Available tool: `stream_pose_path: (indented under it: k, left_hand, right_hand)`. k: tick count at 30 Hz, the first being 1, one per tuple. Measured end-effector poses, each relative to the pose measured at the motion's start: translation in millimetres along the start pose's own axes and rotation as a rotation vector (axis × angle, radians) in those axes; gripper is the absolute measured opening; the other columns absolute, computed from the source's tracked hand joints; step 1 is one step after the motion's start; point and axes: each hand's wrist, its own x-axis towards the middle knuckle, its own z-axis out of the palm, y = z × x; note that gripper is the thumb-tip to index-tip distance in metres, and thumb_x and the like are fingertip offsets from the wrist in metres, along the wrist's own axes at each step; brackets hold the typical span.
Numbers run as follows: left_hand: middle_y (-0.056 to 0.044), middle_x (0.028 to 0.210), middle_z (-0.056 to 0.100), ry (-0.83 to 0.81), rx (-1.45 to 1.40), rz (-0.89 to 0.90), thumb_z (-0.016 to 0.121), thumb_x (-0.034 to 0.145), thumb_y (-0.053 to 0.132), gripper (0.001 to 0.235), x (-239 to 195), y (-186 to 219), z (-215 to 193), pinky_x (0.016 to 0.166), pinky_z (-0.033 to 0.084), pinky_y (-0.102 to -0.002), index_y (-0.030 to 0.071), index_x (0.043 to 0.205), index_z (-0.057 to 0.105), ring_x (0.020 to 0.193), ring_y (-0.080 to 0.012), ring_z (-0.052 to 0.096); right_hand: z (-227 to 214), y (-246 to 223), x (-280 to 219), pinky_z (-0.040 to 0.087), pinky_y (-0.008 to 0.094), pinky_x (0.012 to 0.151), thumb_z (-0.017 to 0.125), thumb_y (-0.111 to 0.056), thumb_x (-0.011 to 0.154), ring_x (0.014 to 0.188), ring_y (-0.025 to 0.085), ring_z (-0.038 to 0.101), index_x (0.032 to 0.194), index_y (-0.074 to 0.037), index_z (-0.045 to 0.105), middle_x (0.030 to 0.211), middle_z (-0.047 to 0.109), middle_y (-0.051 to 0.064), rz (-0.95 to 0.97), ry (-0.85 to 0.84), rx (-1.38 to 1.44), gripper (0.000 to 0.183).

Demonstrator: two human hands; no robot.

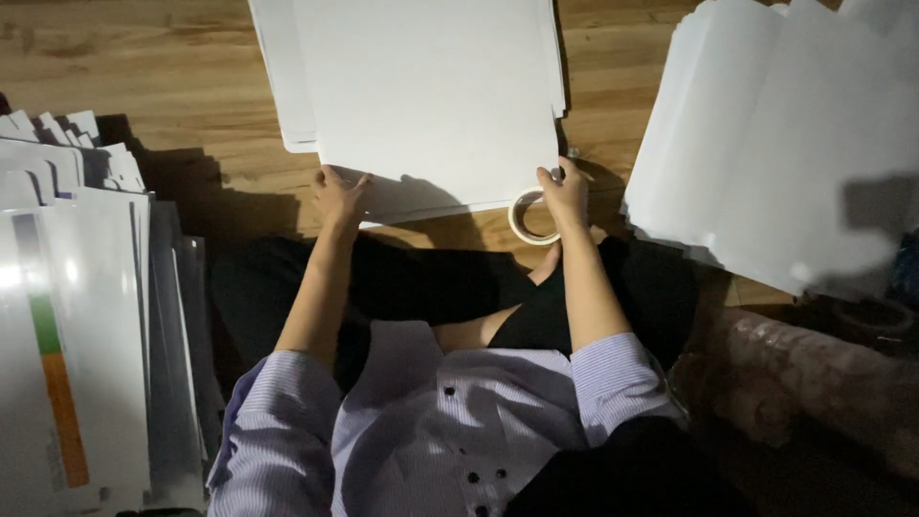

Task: The person sits on the floor and repeatedly applies clear adhesive tape to the edges of white paper sheets. They pull the tape from a roll, press it onto the paper, and then place the taped sheets onto a stack.

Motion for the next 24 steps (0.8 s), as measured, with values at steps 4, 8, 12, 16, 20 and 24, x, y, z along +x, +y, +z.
stream_pose_path:
  k: [4,8,12,16,20,24]
  left_hand:
    - [-0.025,0.127,0.037,-0.05,0.016,0.23,0.068,0.078,0.04,0.071,-21,4,-33,0.085,0.042,-0.058,0.006,0.13,0.034,0.108,-0.0505,0.045]
    - [-0.024,0.134,0.029,-0.01,0.496,0.445,0.062,0.082,0.019,0.074,-104,45,-104,0.086,0.046,-0.054,0.001,0.141,0.02,0.111,-0.0456,0.043]
    - [-0.015,0.137,0.032,0.008,0.665,0.5,0.06,0.075,0.049,0.054,-133,46,-101,0.093,0.032,-0.053,0.01,0.112,0.062,0.12,-0.0359,0.037]
    - [-0.011,0.141,0.033,-0.278,0.989,0.5,0.041,0.083,0.053,0.06,-166,55,-113,0.099,0.004,-0.067,0.013,0.127,0.047,0.127,-0.0341,0.029]
    - [-0.014,0.131,0.045,-0.377,1.09,0.532,0.029,0.087,0.056,0.073,-190,71,-143,0.098,-0.008,-0.069,-0.002,0.13,0.038,0.123,-0.0309,0.035]
    - [-0.013,0.129,0.047,-0.372,1.118,0.518,0.026,0.087,0.058,0.072,-202,70,-151,0.101,-0.007,-0.067,0.001,0.129,0.041,0.124,-0.0282,0.035]
  right_hand:
    - [-16,-42,-23,0.047,0.039,0.079,0.059,-0.041,0.083,0.093,0.03,0.06,0.108,-0.004,0.051,0.102,0.06,0.017,-0.063,0.0,-0.229,0.045]
    - [1,-31,-27,0.046,0.039,0.062,0.055,-0.036,0.081,0.073,0.03,0.062,0.071,-0.01,0.057,0.068,0.06,0.012,-0.199,-0.148,-0.327,0.028]
    - [35,-66,-59,0.047,0.034,0.074,0.059,-0.029,0.077,0.084,0.025,0.062,0.078,-0.015,0.06,0.08,0.063,0.005,-0.186,-0.513,-0.211,0.013]
    - [73,-103,-83,0.045,0.034,0.071,0.06,-0.017,0.078,0.075,0.022,0.057,0.08,-0.006,0.061,0.076,0.062,0.011,-0.338,-0.751,-0.037,0.011]
    - [115,-121,-78,0.043,0.026,0.061,0.07,-0.019,0.075,0.067,0.018,0.053,0.077,-0.015,0.064,0.072,0.057,0.003,-0.665,-0.71,-0.002,0.007]
    - [144,-143,-92,0.045,0.027,0.057,0.074,-0.019,0.072,0.063,0.02,0.056,0.074,-0.017,0.066,0.071,0.057,0.002,-0.675,-0.65,-0.09,0.008]
